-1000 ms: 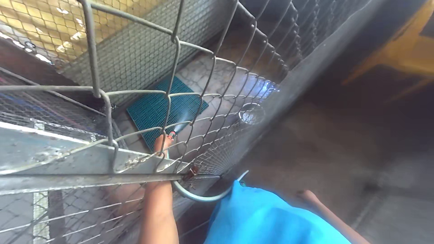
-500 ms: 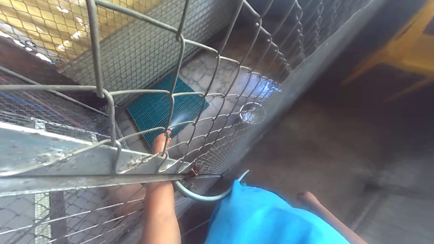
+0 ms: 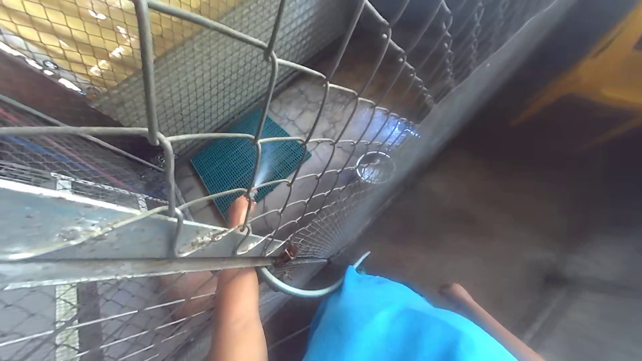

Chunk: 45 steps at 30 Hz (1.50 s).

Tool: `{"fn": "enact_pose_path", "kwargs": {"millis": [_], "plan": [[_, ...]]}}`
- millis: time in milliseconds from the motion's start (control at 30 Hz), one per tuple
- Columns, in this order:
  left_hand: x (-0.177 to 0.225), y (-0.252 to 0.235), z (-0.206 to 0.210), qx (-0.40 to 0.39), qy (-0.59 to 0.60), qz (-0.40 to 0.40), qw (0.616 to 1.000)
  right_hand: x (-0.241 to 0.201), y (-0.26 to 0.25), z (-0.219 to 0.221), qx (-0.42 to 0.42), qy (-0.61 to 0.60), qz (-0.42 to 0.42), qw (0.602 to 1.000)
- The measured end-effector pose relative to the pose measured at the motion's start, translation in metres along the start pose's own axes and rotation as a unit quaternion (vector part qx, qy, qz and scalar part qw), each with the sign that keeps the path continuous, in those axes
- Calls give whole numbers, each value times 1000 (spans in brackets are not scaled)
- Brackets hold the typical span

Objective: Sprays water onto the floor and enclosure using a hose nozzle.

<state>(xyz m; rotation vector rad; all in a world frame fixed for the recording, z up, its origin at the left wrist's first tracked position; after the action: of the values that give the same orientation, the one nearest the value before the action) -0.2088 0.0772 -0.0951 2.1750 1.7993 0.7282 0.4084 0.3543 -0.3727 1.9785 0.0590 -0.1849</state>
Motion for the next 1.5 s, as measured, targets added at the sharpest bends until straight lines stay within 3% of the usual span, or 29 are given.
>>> {"fn": "enact_pose_path", "kwargs": {"millis": [133, 367, 700, 967, 1133, 1400, 1500], "plan": [[1, -8, 11, -36, -5, -24, 999, 0, 4, -3, 4, -5, 15, 1000], [0, 3, -17, 147, 113, 0, 983, -7, 6, -3, -4, -4, 16, 1000], [-17, 30, -46, 237, 195, -59, 950, -8, 2, -7, -6, -18, 23, 1000], [-9, -2, -27, 204, 188, 43, 960, 6, -1, -4, -1, -3, 13, 1000], [13, 12, -28, 202, 173, 113, 957, 11, -4, -4, 2, 9, 11, 1000], [19, 1, -19, 170, 187, 157, 955, -6, 1, -8, -1, -1, 10, 1000], [17, 1, -18, 157, 194, 124, 960, -12, 1, -8, -2, -1, 6, 1000]]}}
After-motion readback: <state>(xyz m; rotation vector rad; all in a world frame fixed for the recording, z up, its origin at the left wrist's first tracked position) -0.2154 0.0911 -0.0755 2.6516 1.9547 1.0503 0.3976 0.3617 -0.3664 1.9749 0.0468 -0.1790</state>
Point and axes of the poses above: each hand's wrist, its own y-axis away from the middle knuckle, its own z-axis out of the palm, x = y × z, the point moved 5 cm from there along -y, towards the middle knuckle, and after that the axes turned 1 degree about -x, right-handed, at the moved point
